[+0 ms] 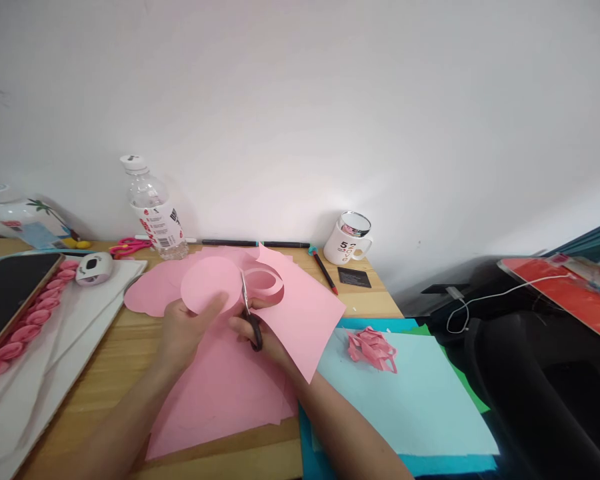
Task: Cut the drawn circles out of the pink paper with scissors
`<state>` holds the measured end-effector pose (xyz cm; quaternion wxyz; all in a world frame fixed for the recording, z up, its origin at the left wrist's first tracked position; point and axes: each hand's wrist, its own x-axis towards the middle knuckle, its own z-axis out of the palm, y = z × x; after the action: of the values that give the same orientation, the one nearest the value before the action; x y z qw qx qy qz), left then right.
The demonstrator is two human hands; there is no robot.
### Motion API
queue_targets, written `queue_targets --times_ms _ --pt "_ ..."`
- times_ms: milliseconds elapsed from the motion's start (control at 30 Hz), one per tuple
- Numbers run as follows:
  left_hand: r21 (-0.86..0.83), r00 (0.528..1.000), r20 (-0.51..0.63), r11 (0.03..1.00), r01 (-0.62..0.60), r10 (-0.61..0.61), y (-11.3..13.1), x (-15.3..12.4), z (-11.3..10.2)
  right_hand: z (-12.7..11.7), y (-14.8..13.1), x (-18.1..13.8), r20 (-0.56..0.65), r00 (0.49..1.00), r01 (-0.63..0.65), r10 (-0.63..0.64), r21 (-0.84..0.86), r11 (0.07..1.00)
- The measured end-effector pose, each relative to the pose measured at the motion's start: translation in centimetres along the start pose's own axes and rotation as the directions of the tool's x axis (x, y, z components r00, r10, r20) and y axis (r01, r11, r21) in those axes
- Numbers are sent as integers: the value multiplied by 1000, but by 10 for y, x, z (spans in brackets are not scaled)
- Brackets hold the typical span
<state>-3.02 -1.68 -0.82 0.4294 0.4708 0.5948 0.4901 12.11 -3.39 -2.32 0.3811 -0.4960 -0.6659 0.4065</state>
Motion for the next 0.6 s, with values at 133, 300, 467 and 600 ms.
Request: queue_targets --times_ms 133,300,467,600 --pt "-16 1000 -3 1000 -24 24 -6 3 0 1 6 -1 25 999 -31 30 80 996" --pt "-13 999 -8 999 -41 41 -9 4 1 2 3 -1 19 998 -60 59 93 994" --pt "-2 999 -11 999 -36 36 -6 2 1 2 2 -2 23 998 -62 59 118 991" --pt "-61 998 -15 997 -55 54 -3 2 2 4 5 -1 40 998 -50 45 131 990"
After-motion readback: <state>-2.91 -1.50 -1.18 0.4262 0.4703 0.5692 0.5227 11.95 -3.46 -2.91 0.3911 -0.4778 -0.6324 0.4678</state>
